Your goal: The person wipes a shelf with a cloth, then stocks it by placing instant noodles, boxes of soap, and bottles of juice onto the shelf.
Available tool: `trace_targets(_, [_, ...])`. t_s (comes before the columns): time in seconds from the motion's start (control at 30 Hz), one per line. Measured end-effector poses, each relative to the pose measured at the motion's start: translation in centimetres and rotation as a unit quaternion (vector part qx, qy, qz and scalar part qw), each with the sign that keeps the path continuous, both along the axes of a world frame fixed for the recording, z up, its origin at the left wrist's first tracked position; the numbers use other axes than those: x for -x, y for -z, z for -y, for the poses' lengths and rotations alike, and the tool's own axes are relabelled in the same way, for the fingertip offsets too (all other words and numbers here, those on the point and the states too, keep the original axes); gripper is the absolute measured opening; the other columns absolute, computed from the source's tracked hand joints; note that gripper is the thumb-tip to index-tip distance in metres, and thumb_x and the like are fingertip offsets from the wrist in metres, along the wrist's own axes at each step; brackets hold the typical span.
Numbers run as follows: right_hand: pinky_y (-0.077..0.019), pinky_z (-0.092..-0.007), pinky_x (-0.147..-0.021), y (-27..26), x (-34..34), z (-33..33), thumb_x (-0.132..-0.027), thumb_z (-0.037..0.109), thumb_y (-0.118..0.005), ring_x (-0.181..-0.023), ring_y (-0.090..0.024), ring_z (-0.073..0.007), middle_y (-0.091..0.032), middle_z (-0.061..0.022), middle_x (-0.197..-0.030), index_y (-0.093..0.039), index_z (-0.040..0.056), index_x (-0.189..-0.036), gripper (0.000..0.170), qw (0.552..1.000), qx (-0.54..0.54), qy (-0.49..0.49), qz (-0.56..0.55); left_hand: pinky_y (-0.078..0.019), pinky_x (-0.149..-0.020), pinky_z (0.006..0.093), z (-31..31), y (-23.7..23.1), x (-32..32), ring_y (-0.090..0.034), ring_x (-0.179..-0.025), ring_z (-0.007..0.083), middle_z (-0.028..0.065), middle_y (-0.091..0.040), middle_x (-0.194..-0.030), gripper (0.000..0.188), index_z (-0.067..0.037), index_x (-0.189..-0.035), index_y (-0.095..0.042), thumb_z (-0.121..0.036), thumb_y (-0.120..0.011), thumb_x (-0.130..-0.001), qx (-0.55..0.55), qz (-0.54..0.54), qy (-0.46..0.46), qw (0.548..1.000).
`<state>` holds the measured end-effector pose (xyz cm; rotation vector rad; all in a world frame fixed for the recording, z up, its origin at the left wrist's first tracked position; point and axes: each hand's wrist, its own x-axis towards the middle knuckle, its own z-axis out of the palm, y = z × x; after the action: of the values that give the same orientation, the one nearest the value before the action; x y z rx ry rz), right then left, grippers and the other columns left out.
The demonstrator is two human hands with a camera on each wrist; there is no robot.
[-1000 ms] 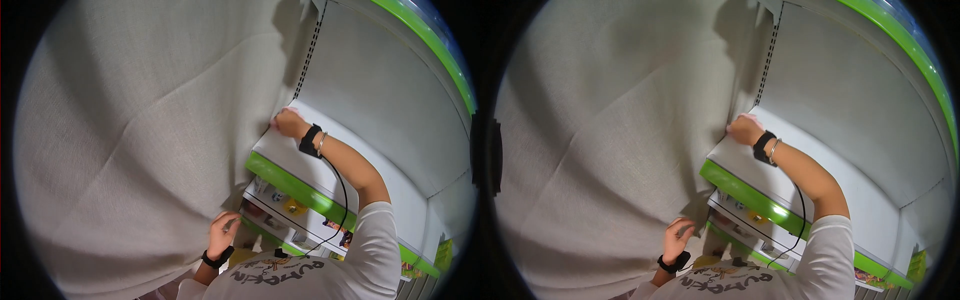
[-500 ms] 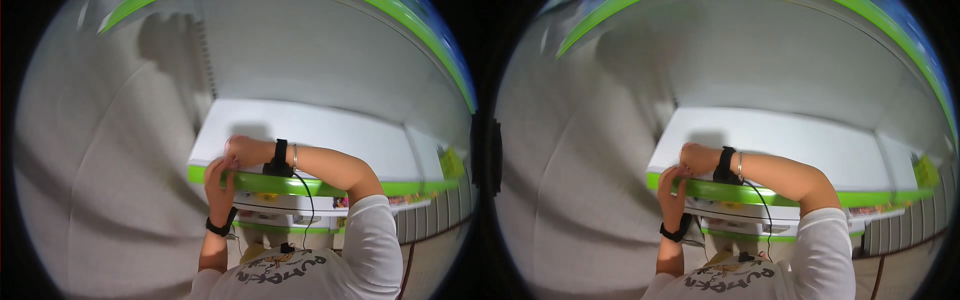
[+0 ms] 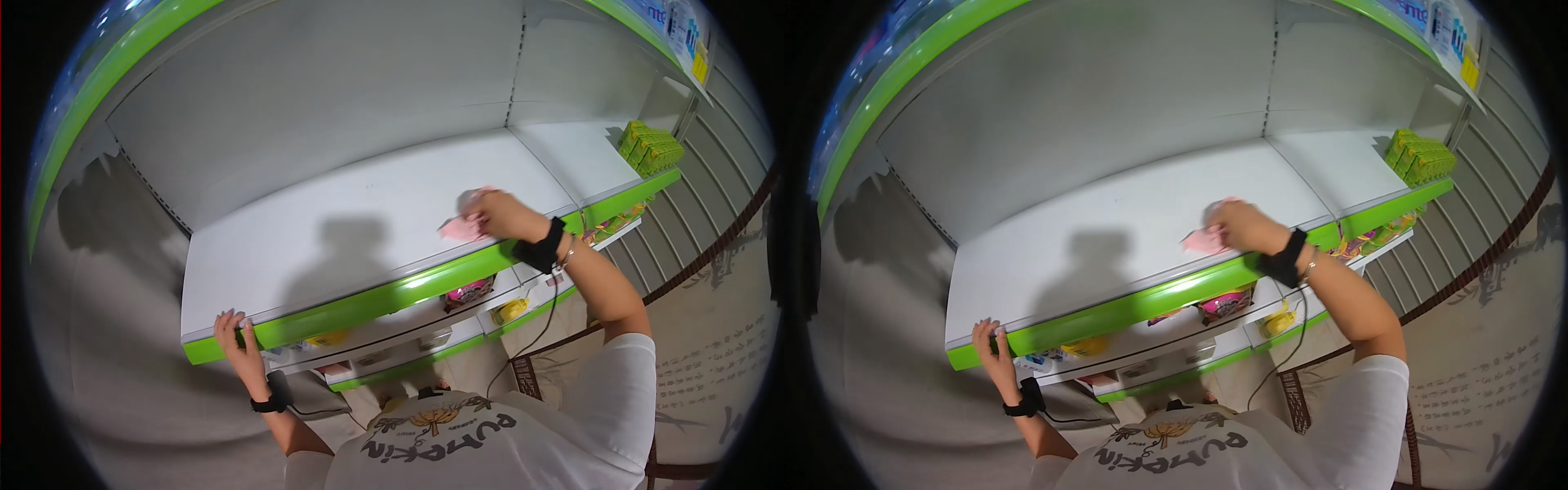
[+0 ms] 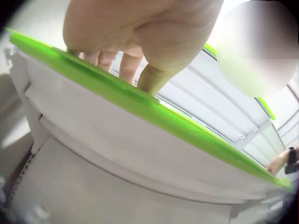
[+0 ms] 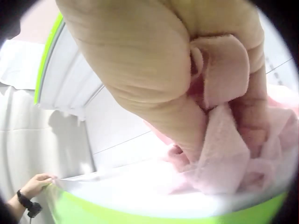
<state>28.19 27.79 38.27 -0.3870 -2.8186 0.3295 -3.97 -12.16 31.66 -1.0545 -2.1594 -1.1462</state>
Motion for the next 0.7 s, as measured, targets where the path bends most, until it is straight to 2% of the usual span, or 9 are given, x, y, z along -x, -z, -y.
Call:
trace_targets(0.03, [-0.0473, -0.0358, -0.069, 0.0, -2.2, -2.1, -0.057, 0.004, -0.066, -0.072, -0.059, -0.0278, -0.059, -0.0110, -0.071, -0.063, 0.0113, -0.078, 0.022, 0.999, -0.017, -0.001, -0.034, -0.0300, -0.098, 0.0404, -0.4, -0.2, -0.8, -0.039, -0.119, 0.0326, 0.0151, -0.049, -0.121, 0.018, -0.002, -0.100, -0.057, -0.008, -0.057, -0.083, -0.012, 0.007, -0.015, 1.000])
trace_targets(0.07, [-0.0475, -0.0313, -0.068, -1.0, -4.2, -3.1, -0.058, 0.005, -0.071, -0.069, -0.058, -0.0265, -0.061, -0.0089, -0.072, -0.059, 0.0049, -0.075, 0.021, 0.993, 0.071, 0.090, 0.001, -0.0306, -0.098, 0.0396, -0.8, -0.5, -1.7, -0.040, -0.119, 0.0323, 0.0156, -0.048, -0.121, 0.019, -0.001, -0.101, -0.057, -0.008, -0.057, -0.083, -0.038, 0.018, -0.027, 0.999])
trace_targets(0.17, [-0.0484, -0.0288, -0.064, -2.2, -9.2, -8.3, -0.059, 0.002, -0.071, -0.062, -0.059, -0.0191, -0.061, -0.0101, -0.068, -0.063, 0.0001, -0.084, 0.026, 0.965, 0.169, 0.190, -0.068, -0.0355, -0.095, 0.0356, -1.3, -0.6, -3.8, -0.047, -0.112, 0.0286, 0.0161, -0.049, -0.121, 0.021, 0.001, -0.103, -0.057, -0.004, -0.056, -0.083, -0.092, 0.007, -0.078, 0.993])
trace_targets(0.23, [-0.0481, -0.0289, -0.064, -3.5, -11.2, -10.0, -0.060, 0.005, -0.071, -0.062, -0.061, -0.0229, -0.062, -0.0130, -0.070, -0.063, -0.0007, -0.081, 0.023, 0.908, 0.270, 0.290, -0.138, -0.0370, -0.093, 0.0346, -1.1, -0.5, -5.4, -0.049, -0.108, 0.0263, 0.0152, -0.052, -0.117, 0.019, 0.002, -0.101, -0.057, -0.003, -0.055, -0.083, -0.130, 0.065, -0.052, 0.988])
trace_targets(0.33, [-0.0484, -0.0372, -0.060, -1.6, -13.5, -13.8, -0.071, 0.015, -0.060, -0.064, -0.061, -0.0323, -0.061, -0.0189, -0.068, -0.063, 0.0022, -0.071, 0.013, 0.952, -0.087, 0.294, -0.003, -0.0410, -0.087, 0.0306, -0.7, 0.0, -7.9, -0.054, -0.097, 0.0213, 0.0124, -0.059, -0.103, 0.014, 0.004, -0.096, -0.059, -0.001, -0.052, -0.085, -0.171, 0.140, 0.011, 0.975])
trace_targets(0.43, [-0.0468, -0.0423, -0.060, -0.6, -12.4, -12.4, -0.077, 0.024, -0.052, -0.064, -0.058, -0.0379, -0.059, -0.0221, -0.070, -0.062, 0.0046, -0.064, 0.026, 0.956, -0.086, 0.270, 0.070, -0.0425, -0.082, 0.0283, -0.2, 0.4, -10.1, -0.056, -0.090, 0.0198, 0.0114, -0.060, -0.096, 0.011, 0.004, -0.091, -0.060, 0.002, -0.053, -0.083, -0.175, 0.182, 0.043, 0.967])
trace_targets(0.47, [-0.0464, -0.0435, -0.061, -0.1, -11.2, -11.1, -0.078, 0.028, -0.048, -0.066, -0.059, -0.0361, -0.060, -0.0204, -0.070, -0.063, 0.0055, -0.065, 0.031, 0.928, -0.179, 0.308, 0.109, -0.0429, -0.081, 0.0283, 0.2, 0.7, -10.4, -0.057, -0.087, 0.0197, 0.0114, -0.061, -0.092, 0.011, 0.003, -0.091, -0.060, 0.002, -0.055, -0.081, -0.165, 0.195, 0.040, 0.966])
trace_targets(0.53, [-0.0470, -0.0434, -0.062, -1.7, -8.6, -7.3, -0.079, 0.030, -0.045, -0.068, -0.059, -0.0367, -0.060, -0.0204, -0.070, -0.063, 0.0042, -0.067, 0.034, 0.939, -0.158, 0.284, 0.114, -0.0435, -0.079, 0.0283, 0.6, 1.1, -10.7, -0.058, -0.084, 0.0196, 0.0115, -0.062, -0.089, 0.012, 0.003, -0.090, -0.060, 0.004, -0.056, -0.079, -0.148, 0.197, 0.023, 0.969])
trace_targets(0.7, [-0.0488, -0.0403, -0.061, -3.5, 0.6, 0.1, -0.067, 0.019, -0.057, -0.068, -0.062, -0.0317, -0.062, -0.0162, -0.067, -0.062, 0.0042, -0.064, 0.016, 0.957, -0.140, 0.134, 0.218, -0.0453, -0.071, 0.0269, 2.6, 0.3, -10.8, -0.059, -0.076, 0.0174, 0.0108, -0.063, -0.086, 0.014, 0.002, -0.088, -0.062, 0.008, -0.056, -0.077, -0.166, 0.240, 0.041, 0.956])
